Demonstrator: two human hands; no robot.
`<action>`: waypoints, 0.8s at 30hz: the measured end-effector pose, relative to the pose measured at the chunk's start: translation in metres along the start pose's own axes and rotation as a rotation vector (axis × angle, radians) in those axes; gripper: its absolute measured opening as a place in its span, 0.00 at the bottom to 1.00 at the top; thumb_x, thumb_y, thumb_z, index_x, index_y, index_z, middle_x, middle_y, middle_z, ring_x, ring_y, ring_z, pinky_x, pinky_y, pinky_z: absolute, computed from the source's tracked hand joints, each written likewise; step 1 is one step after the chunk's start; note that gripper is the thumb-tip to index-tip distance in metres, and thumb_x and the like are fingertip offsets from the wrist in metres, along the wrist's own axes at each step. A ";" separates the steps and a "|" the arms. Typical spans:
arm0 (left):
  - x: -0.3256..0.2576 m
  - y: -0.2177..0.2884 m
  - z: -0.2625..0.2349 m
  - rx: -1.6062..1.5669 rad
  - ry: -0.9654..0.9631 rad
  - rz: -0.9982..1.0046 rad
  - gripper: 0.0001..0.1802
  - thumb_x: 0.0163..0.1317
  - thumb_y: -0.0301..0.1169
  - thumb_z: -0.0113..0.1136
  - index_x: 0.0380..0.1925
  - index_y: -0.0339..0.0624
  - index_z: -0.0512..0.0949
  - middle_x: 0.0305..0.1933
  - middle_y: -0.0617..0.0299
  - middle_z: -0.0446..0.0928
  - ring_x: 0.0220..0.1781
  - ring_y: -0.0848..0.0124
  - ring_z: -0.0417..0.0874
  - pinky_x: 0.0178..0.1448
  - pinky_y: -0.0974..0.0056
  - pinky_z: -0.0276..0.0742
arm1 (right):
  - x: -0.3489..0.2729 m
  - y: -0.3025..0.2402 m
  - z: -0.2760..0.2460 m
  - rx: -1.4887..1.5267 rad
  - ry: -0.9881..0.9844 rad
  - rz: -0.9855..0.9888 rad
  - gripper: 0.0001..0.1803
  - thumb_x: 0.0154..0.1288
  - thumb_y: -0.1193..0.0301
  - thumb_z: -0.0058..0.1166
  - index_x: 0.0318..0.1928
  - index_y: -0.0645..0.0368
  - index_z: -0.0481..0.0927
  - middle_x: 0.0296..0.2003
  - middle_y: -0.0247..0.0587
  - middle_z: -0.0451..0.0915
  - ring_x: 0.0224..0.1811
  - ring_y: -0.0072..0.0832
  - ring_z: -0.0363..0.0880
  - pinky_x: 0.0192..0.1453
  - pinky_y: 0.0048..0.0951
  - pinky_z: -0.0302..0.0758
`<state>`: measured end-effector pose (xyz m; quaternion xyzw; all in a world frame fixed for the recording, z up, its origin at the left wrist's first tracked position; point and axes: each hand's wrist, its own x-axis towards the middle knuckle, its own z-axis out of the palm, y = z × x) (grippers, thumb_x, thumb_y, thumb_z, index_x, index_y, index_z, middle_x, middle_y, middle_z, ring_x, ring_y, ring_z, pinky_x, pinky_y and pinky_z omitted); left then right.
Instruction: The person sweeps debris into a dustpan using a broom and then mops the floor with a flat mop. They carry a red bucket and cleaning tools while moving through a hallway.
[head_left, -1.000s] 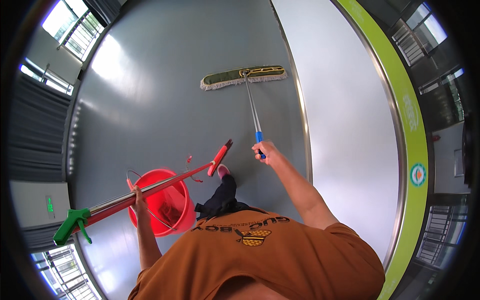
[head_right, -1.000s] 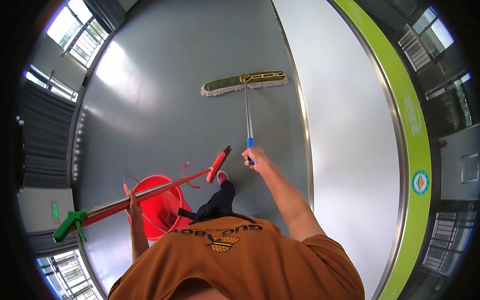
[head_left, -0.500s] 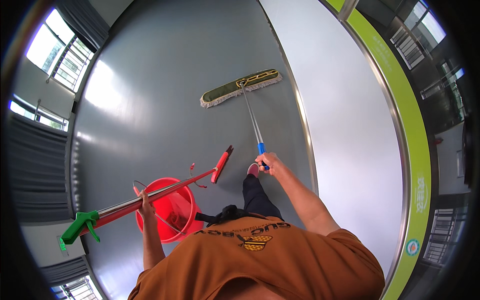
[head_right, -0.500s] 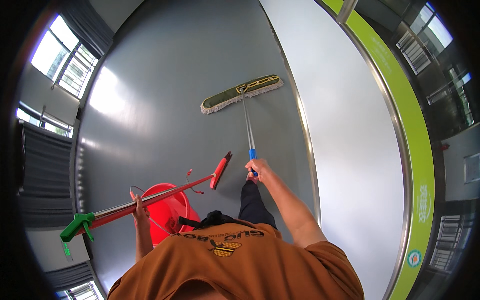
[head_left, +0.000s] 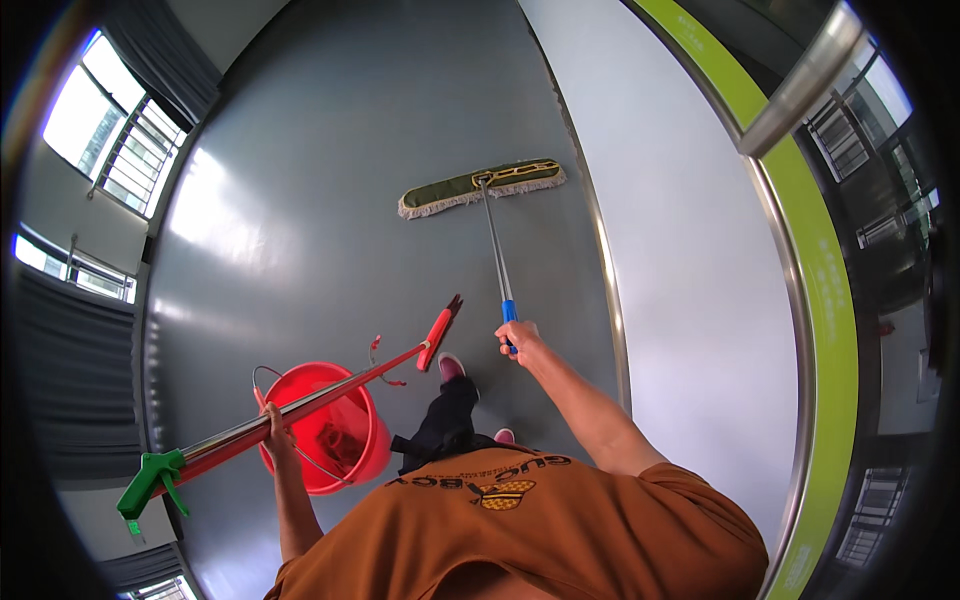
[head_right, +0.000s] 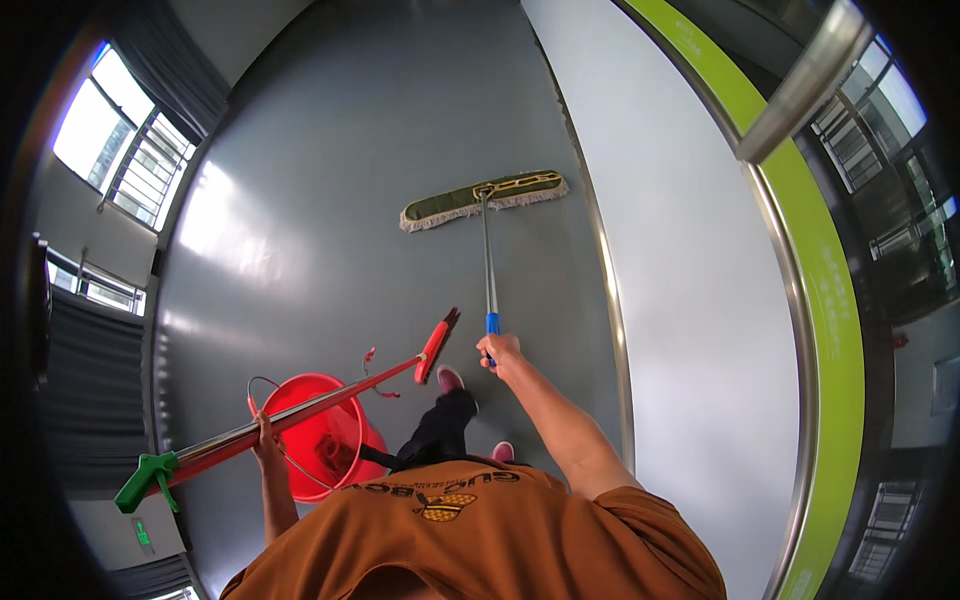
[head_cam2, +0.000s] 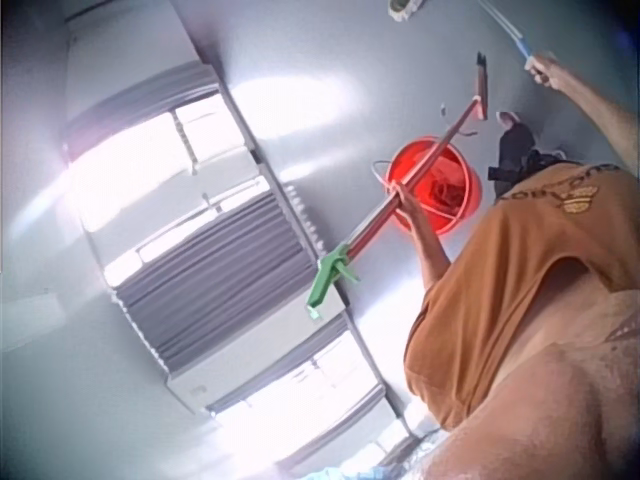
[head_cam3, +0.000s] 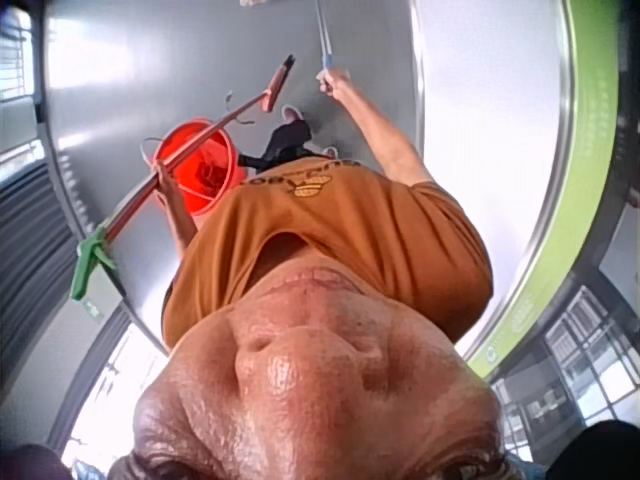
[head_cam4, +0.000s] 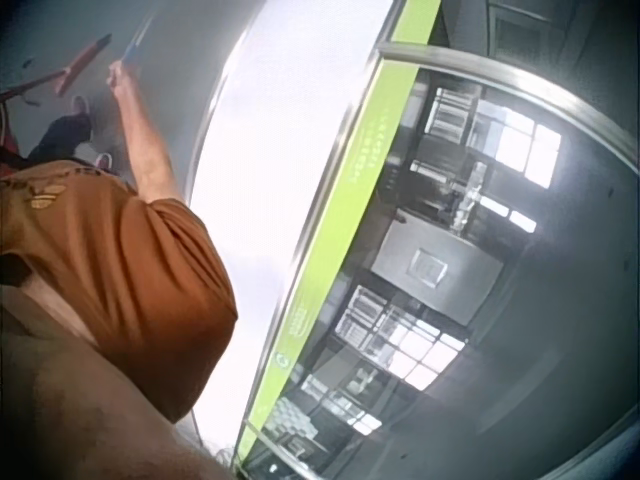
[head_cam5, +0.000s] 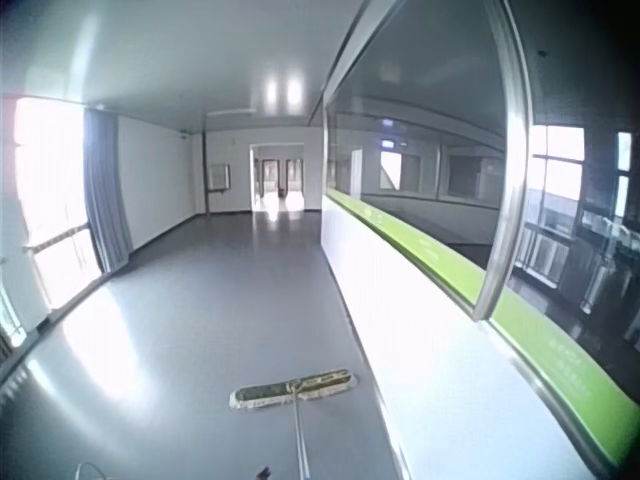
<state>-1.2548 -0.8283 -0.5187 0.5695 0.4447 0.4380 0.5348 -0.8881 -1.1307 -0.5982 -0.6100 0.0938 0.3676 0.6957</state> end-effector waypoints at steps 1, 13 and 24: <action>0.009 -0.007 -0.003 -0.014 -0.025 -0.011 0.14 0.59 0.46 0.57 0.33 0.50 0.72 0.20 0.74 0.63 0.16 0.86 0.59 0.15 0.79 0.48 | 0.002 0.005 0.005 0.003 0.018 -0.012 0.10 0.46 0.75 0.54 0.16 0.56 0.66 0.13 0.34 0.67 0.10 0.23 0.66 0.11 0.23 0.51; 0.087 0.015 0.001 -0.007 -0.181 -0.057 0.14 0.59 0.45 0.57 0.35 0.49 0.71 0.20 0.73 0.62 0.15 0.84 0.58 0.14 0.79 0.50 | -0.007 -0.011 0.063 0.069 -0.010 -0.006 0.10 0.46 0.75 0.53 0.16 0.55 0.66 0.13 0.33 0.66 0.09 0.21 0.66 0.11 0.22 0.49; 0.105 -0.022 -0.022 0.068 -0.141 -0.024 0.19 0.56 0.51 0.59 0.38 0.53 0.72 0.19 0.73 0.63 0.15 0.84 0.60 0.13 0.78 0.50 | -0.025 -0.003 0.051 -0.067 0.005 -0.012 0.10 0.49 0.73 0.53 0.18 0.53 0.66 0.14 0.30 0.67 0.10 0.20 0.67 0.12 0.22 0.51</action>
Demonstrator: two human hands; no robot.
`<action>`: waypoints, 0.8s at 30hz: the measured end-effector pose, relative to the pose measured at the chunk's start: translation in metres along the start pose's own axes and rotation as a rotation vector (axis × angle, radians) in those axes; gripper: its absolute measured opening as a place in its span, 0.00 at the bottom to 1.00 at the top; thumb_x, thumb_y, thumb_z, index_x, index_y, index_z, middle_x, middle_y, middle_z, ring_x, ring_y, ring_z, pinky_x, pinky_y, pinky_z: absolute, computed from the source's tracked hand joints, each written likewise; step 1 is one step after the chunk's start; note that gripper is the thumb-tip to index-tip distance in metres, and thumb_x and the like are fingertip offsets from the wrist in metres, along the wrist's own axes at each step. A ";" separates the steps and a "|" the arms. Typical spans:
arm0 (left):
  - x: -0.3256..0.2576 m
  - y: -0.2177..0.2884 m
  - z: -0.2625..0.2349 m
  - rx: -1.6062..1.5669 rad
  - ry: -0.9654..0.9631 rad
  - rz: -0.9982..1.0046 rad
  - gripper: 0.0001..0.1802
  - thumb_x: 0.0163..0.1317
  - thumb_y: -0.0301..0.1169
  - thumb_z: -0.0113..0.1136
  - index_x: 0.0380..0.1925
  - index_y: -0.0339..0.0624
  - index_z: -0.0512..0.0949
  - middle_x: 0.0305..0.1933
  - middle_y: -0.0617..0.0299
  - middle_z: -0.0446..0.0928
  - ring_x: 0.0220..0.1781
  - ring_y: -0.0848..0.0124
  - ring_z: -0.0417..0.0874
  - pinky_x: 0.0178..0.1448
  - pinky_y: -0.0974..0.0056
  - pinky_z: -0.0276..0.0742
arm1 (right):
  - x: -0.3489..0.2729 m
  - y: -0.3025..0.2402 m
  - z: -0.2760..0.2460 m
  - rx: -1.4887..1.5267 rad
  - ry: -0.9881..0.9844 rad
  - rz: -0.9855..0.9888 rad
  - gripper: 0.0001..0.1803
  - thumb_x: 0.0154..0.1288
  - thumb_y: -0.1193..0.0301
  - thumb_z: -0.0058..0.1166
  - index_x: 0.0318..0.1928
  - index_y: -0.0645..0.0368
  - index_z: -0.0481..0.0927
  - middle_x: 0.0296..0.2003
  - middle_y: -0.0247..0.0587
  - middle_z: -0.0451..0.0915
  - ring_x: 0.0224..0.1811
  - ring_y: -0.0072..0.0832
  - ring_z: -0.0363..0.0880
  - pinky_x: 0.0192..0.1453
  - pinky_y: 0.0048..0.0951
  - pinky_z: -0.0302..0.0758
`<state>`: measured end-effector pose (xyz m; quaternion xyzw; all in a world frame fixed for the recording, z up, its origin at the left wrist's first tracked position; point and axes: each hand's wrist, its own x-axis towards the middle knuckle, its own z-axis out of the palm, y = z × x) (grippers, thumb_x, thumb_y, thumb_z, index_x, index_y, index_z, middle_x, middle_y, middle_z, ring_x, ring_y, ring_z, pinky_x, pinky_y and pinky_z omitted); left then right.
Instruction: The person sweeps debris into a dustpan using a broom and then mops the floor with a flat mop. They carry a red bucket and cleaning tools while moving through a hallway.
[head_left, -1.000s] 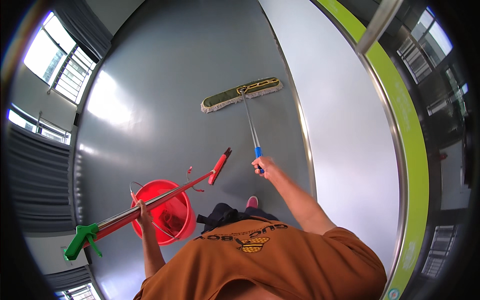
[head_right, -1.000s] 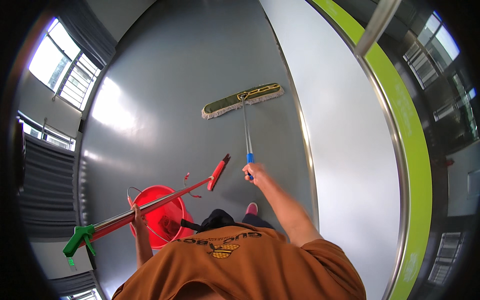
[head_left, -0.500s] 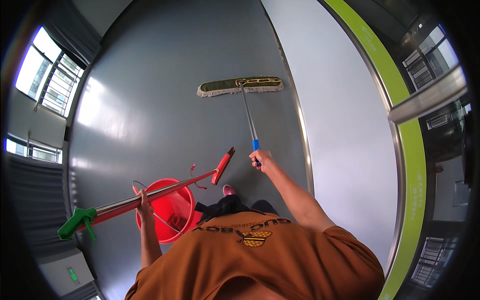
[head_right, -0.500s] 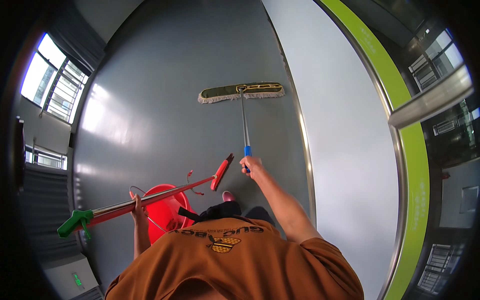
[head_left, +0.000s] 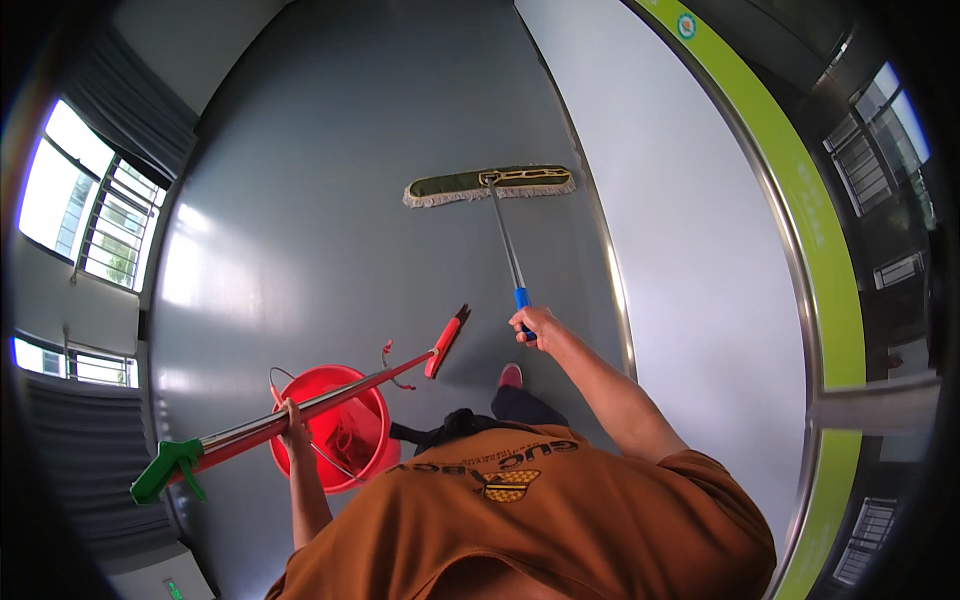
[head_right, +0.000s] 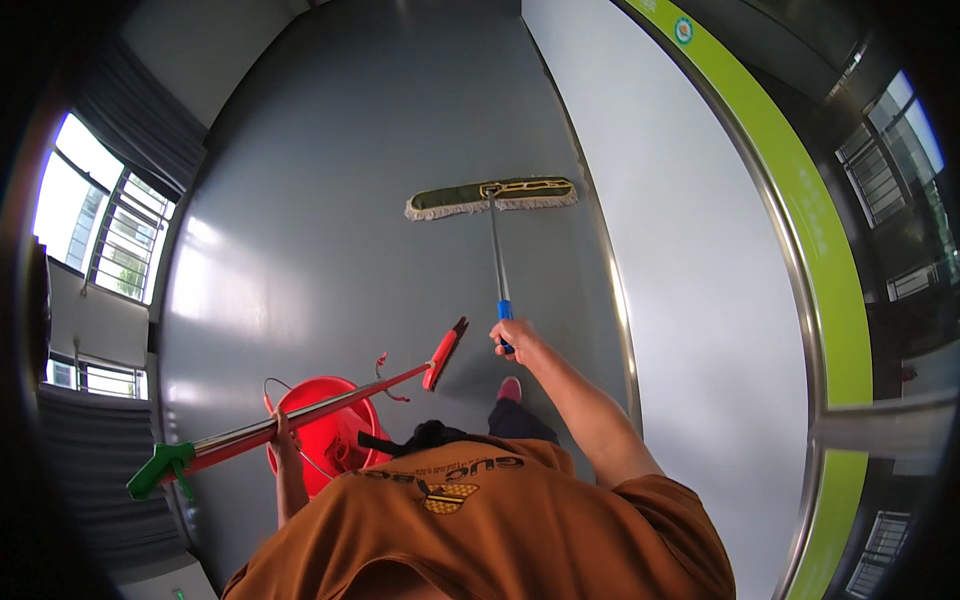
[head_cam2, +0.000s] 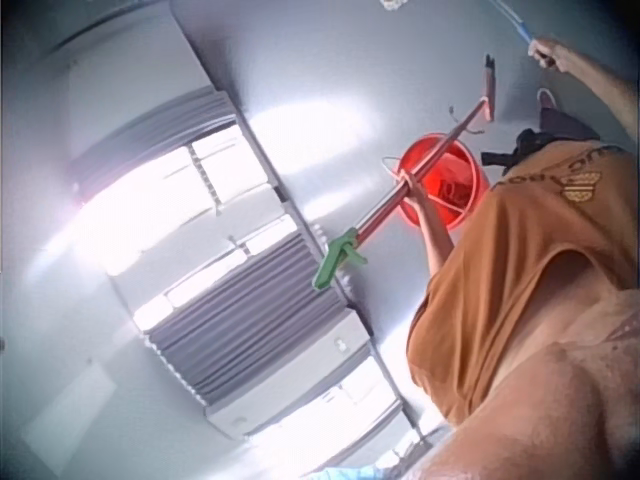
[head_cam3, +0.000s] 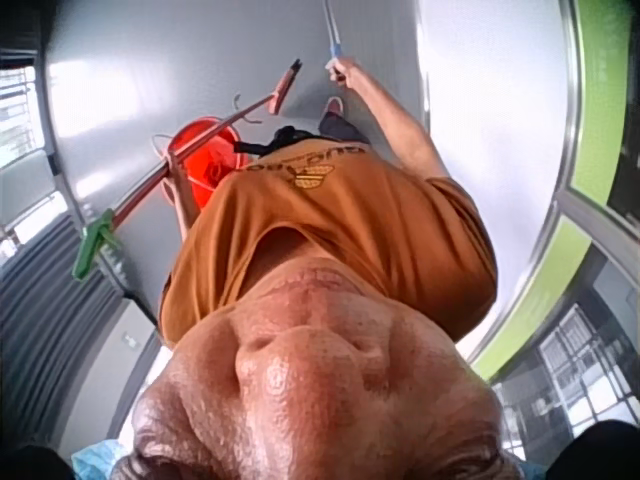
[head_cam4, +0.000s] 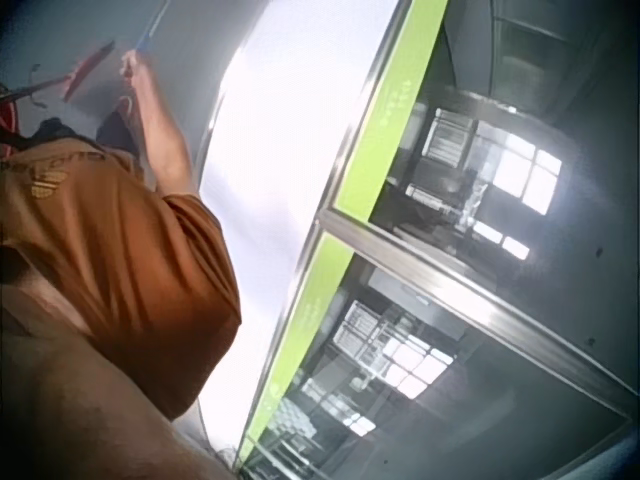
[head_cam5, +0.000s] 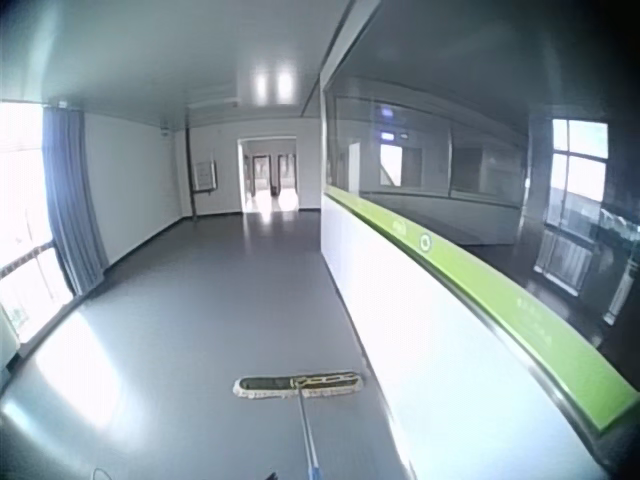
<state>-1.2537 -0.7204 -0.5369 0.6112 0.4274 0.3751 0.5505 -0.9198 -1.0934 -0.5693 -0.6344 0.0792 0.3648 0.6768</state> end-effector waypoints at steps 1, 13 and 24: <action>0.009 0.005 0.002 0.003 -0.001 0.030 0.19 0.56 0.51 0.59 0.39 0.53 0.72 0.21 0.72 0.63 0.16 0.84 0.61 0.14 0.78 0.51 | 0.005 -0.008 -0.001 0.024 -0.005 0.000 0.09 0.49 0.73 0.53 0.18 0.53 0.66 0.14 0.31 0.67 0.10 0.20 0.66 0.12 0.22 0.51; 0.024 -0.013 -0.006 -0.097 -0.078 0.075 0.10 0.59 0.42 0.58 0.31 0.49 0.74 0.19 0.76 0.62 0.16 0.86 0.58 0.18 0.78 0.51 | 0.014 0.039 0.008 0.116 -0.011 -0.009 0.11 0.48 0.74 0.53 0.17 0.54 0.65 0.15 0.32 0.66 0.11 0.21 0.66 0.12 0.21 0.49; 0.031 -0.008 -0.023 -0.065 -0.196 -0.028 0.15 0.57 0.48 0.59 0.34 0.52 0.70 0.19 0.73 0.61 0.17 0.84 0.59 0.14 0.79 0.51 | -0.041 0.090 0.035 0.089 0.052 0.026 0.09 0.48 0.74 0.54 0.19 0.54 0.67 0.15 0.31 0.67 0.11 0.20 0.66 0.12 0.21 0.49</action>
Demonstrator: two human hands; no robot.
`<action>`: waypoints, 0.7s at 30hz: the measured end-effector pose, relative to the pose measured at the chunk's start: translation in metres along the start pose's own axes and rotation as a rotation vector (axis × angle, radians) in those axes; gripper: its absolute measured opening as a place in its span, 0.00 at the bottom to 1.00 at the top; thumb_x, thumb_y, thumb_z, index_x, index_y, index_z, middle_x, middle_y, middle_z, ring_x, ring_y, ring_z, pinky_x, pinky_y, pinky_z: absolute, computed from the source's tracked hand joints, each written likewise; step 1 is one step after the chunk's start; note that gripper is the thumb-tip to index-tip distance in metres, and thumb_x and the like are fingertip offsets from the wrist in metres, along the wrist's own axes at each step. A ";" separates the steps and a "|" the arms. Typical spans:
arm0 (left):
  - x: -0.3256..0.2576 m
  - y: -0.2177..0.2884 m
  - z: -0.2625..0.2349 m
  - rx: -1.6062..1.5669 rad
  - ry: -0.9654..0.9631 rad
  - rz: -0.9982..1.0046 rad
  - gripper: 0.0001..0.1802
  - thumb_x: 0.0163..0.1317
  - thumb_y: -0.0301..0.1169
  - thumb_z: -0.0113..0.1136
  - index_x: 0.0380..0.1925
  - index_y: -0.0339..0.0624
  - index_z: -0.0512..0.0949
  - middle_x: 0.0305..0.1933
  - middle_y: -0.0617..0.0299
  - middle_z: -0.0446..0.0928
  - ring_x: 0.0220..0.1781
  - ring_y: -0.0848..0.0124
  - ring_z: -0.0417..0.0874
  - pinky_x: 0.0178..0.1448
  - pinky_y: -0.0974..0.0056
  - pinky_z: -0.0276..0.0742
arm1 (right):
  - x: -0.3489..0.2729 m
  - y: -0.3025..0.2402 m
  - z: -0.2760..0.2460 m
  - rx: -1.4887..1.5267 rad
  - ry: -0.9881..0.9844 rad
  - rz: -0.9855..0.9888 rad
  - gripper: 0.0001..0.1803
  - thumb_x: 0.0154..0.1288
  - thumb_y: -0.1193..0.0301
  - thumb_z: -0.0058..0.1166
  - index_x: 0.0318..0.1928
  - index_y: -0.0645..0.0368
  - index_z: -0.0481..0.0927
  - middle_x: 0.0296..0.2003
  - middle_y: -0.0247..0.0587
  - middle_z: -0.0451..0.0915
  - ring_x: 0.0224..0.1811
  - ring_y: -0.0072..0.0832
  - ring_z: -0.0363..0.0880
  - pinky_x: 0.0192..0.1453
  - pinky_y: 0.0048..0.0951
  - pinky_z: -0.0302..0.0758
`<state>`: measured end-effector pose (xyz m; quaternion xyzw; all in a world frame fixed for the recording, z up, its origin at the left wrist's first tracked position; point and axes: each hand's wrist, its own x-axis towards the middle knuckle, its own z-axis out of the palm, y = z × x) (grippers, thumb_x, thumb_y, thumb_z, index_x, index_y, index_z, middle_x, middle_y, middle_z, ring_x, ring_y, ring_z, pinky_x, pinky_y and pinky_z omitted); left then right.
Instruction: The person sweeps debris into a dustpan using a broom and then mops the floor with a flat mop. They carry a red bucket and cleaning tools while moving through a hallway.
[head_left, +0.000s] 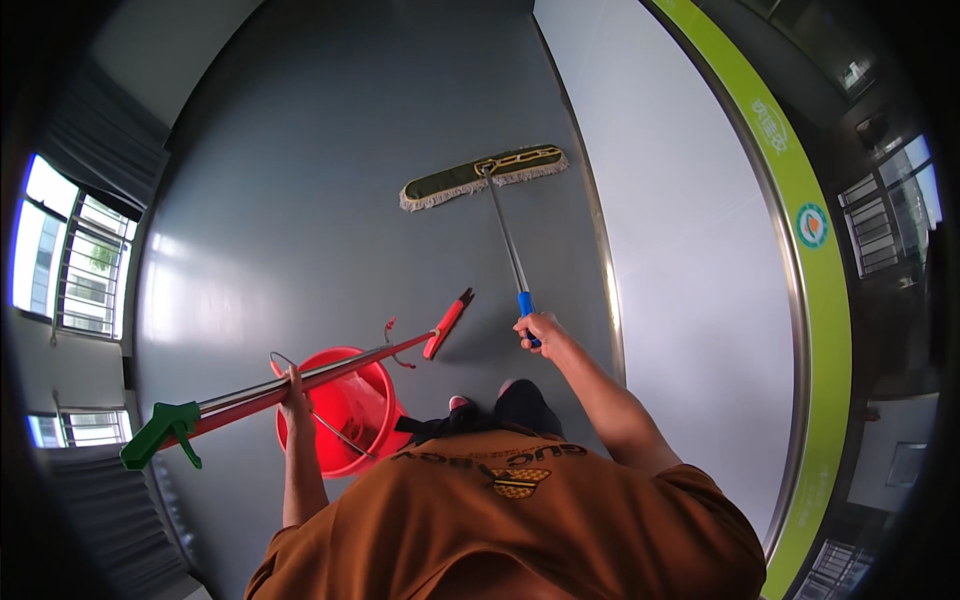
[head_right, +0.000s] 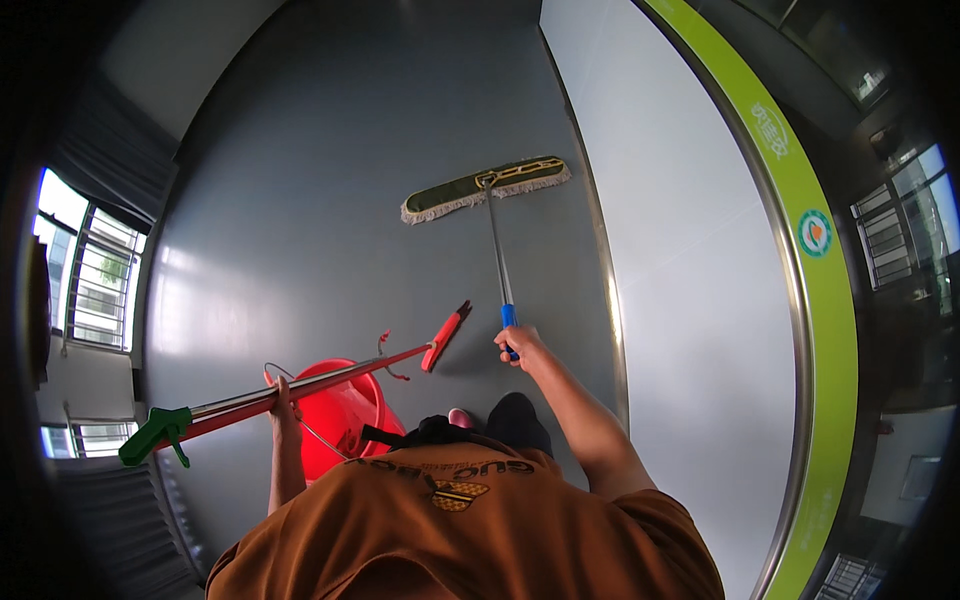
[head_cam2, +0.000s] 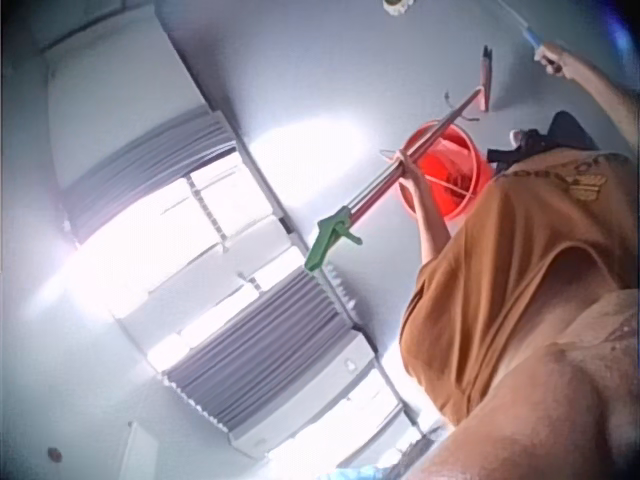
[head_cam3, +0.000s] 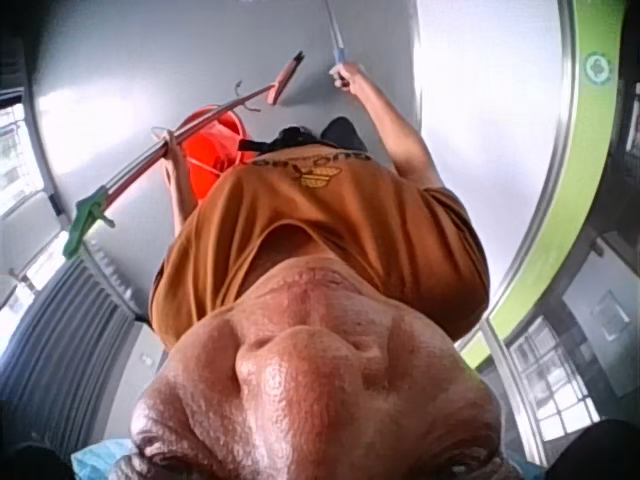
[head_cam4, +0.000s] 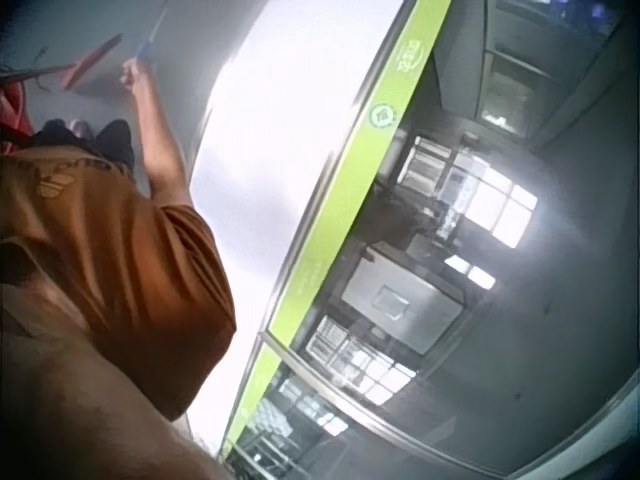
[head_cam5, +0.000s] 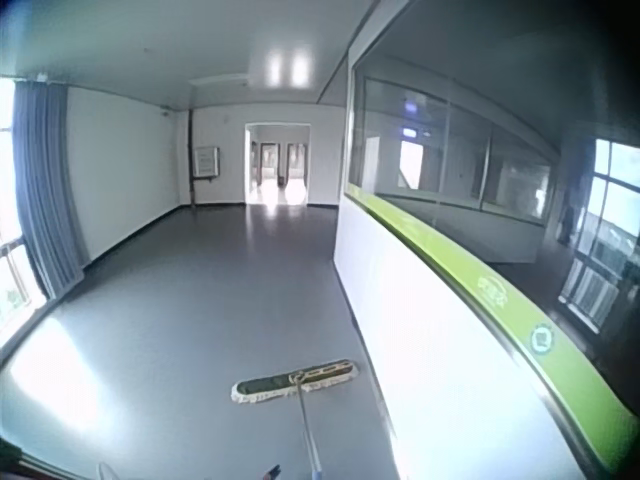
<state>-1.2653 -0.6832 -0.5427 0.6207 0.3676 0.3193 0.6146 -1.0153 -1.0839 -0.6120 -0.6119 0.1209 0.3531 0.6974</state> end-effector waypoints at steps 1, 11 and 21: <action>0.000 -0.002 -0.003 -0.006 0.032 0.005 0.15 0.57 0.47 0.58 0.34 0.52 0.70 0.19 0.73 0.61 0.16 0.84 0.58 0.14 0.78 0.49 | -0.001 0.010 0.000 -0.001 -0.010 -0.003 0.08 0.48 0.74 0.54 0.20 0.54 0.68 0.15 0.31 0.67 0.11 0.20 0.65 0.13 0.21 0.49; 0.009 -0.014 -0.011 0.068 0.094 0.050 0.15 0.57 0.47 0.58 0.35 0.51 0.72 0.21 0.74 0.64 0.17 0.85 0.60 0.15 0.78 0.49 | -0.011 0.019 0.007 0.006 0.018 -0.005 0.07 0.48 0.76 0.53 0.21 0.56 0.69 0.14 0.32 0.67 0.10 0.22 0.65 0.11 0.22 0.49; 0.042 -0.035 -0.015 0.072 0.050 0.054 0.20 0.57 0.51 0.58 0.40 0.48 0.71 0.22 0.72 0.63 0.19 0.85 0.60 0.16 0.79 0.52 | 0.060 0.038 0.046 0.070 0.005 -0.012 0.06 0.48 0.77 0.53 0.21 0.57 0.68 0.16 0.33 0.67 0.11 0.23 0.66 0.12 0.22 0.48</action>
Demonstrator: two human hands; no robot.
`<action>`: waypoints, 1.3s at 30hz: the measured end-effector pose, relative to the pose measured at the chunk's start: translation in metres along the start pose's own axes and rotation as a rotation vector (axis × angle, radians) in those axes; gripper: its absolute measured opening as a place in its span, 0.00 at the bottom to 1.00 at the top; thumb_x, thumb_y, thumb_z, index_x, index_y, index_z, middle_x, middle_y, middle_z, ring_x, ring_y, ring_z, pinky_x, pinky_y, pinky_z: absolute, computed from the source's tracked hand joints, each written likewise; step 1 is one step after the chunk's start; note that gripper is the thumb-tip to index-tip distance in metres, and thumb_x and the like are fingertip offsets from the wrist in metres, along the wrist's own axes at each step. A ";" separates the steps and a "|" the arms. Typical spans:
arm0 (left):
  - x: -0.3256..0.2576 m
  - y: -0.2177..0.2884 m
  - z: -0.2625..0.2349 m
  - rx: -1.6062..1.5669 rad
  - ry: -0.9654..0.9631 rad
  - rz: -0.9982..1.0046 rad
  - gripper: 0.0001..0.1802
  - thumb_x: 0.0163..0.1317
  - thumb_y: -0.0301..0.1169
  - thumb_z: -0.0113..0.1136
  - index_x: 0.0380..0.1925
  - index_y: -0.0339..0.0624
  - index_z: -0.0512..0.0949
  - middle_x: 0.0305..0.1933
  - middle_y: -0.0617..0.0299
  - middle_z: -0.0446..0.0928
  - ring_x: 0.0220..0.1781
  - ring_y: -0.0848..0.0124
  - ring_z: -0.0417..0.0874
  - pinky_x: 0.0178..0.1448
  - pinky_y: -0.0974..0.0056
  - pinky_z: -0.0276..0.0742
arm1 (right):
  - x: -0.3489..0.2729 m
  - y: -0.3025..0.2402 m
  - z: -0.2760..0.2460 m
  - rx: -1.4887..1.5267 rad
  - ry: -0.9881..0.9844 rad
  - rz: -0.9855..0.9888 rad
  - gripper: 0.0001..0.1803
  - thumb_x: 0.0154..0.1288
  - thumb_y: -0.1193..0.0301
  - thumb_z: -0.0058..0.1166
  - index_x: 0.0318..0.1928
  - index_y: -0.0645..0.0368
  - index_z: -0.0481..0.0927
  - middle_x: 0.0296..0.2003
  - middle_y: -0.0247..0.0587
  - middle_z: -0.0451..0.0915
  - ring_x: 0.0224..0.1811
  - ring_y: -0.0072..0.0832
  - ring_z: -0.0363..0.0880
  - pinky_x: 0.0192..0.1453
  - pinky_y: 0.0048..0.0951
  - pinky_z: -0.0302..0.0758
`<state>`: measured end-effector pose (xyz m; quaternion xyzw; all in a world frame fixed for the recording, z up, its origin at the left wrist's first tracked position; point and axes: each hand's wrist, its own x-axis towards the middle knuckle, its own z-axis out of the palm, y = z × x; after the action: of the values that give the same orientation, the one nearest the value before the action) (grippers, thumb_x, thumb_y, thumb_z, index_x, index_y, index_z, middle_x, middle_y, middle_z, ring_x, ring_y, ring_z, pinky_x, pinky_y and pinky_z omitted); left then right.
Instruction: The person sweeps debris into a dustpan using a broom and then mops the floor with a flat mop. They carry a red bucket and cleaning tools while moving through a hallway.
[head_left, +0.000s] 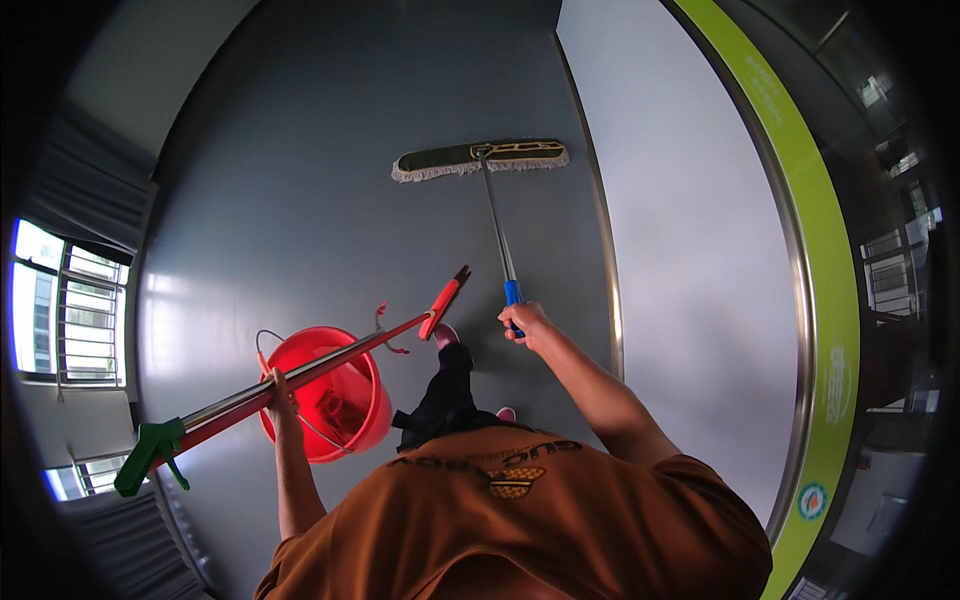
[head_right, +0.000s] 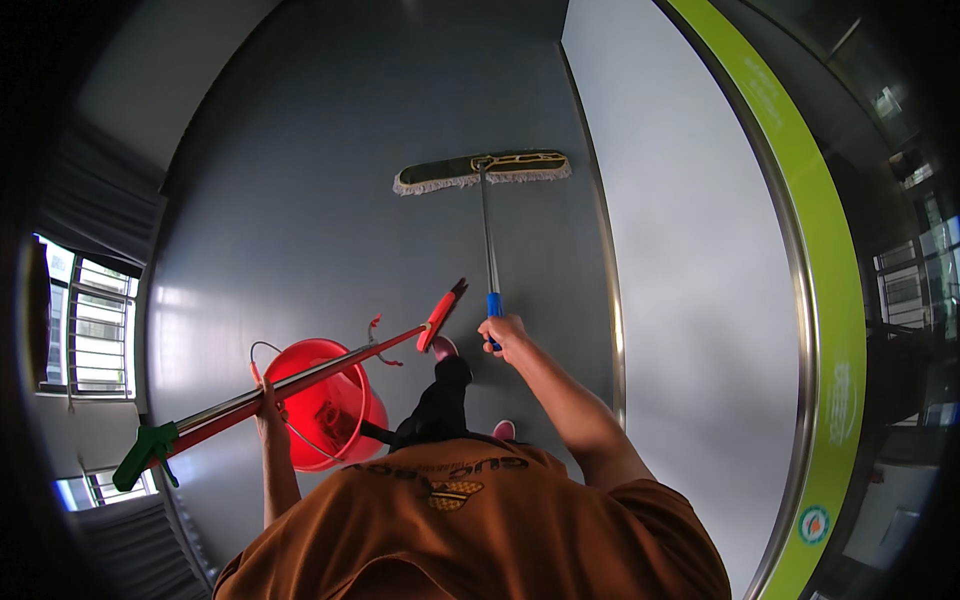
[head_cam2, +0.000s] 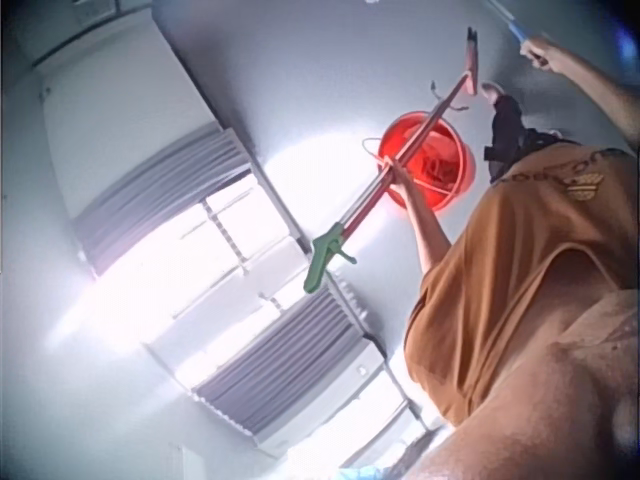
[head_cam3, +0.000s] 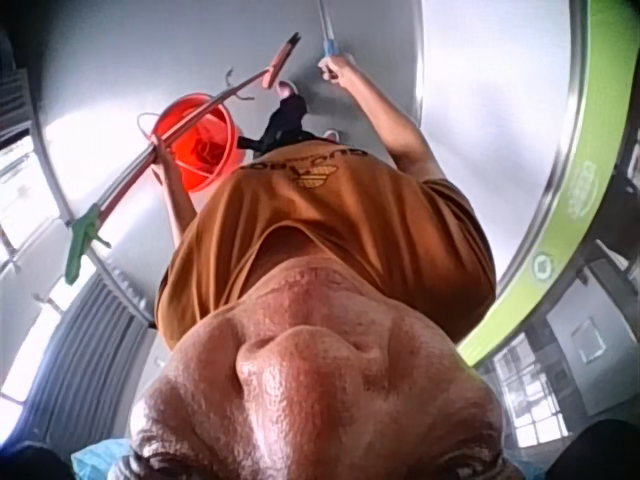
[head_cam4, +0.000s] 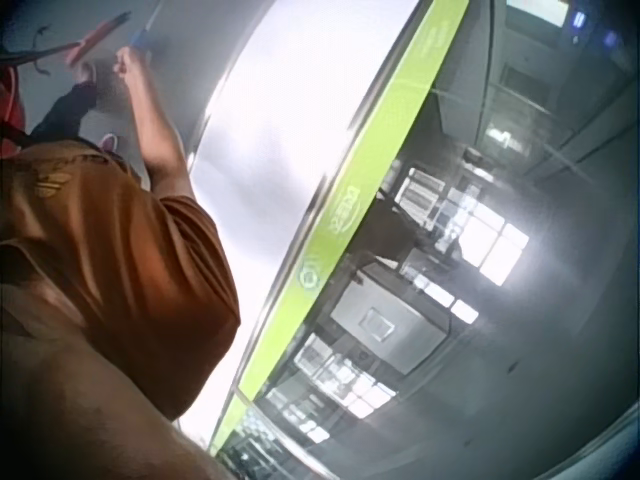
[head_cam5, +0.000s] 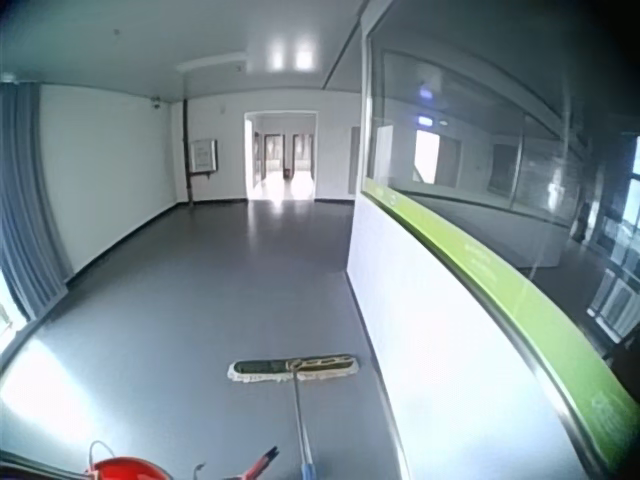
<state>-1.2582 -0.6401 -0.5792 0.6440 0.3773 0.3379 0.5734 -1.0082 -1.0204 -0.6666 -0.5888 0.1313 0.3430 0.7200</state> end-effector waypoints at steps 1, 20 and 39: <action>0.006 -0.006 0.002 -0.014 -0.021 0.012 0.20 0.57 0.50 0.58 0.40 0.49 0.71 0.21 0.72 0.62 0.18 0.85 0.60 0.16 0.79 0.52 | 0.007 0.004 0.002 0.007 0.006 -0.009 0.06 0.48 0.77 0.53 0.22 0.56 0.68 0.16 0.33 0.67 0.11 0.23 0.66 0.12 0.22 0.48; 0.026 -0.039 -0.014 -0.020 -0.087 -0.074 0.20 0.54 0.50 0.61 0.40 0.51 0.72 0.23 0.72 0.64 0.18 0.83 0.61 0.16 0.77 0.49 | -0.018 0.018 -0.016 -0.061 0.056 -0.043 0.07 0.47 0.77 0.54 0.21 0.57 0.69 0.15 0.34 0.68 0.11 0.23 0.66 0.12 0.23 0.49; 0.029 0.029 0.023 0.077 -0.064 -0.056 0.18 0.56 0.47 0.60 0.37 0.50 0.72 0.19 0.73 0.62 0.18 0.84 0.60 0.17 0.76 0.52 | 0.006 0.010 -0.014 0.101 0.029 0.026 0.06 0.48 0.77 0.53 0.22 0.58 0.68 0.16 0.35 0.67 0.11 0.25 0.66 0.11 0.23 0.49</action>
<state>-1.2215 -0.6275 -0.5529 0.6653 0.3891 0.2863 0.5692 -1.0079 -1.0306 -0.6816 -0.5550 0.1667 0.3368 0.7422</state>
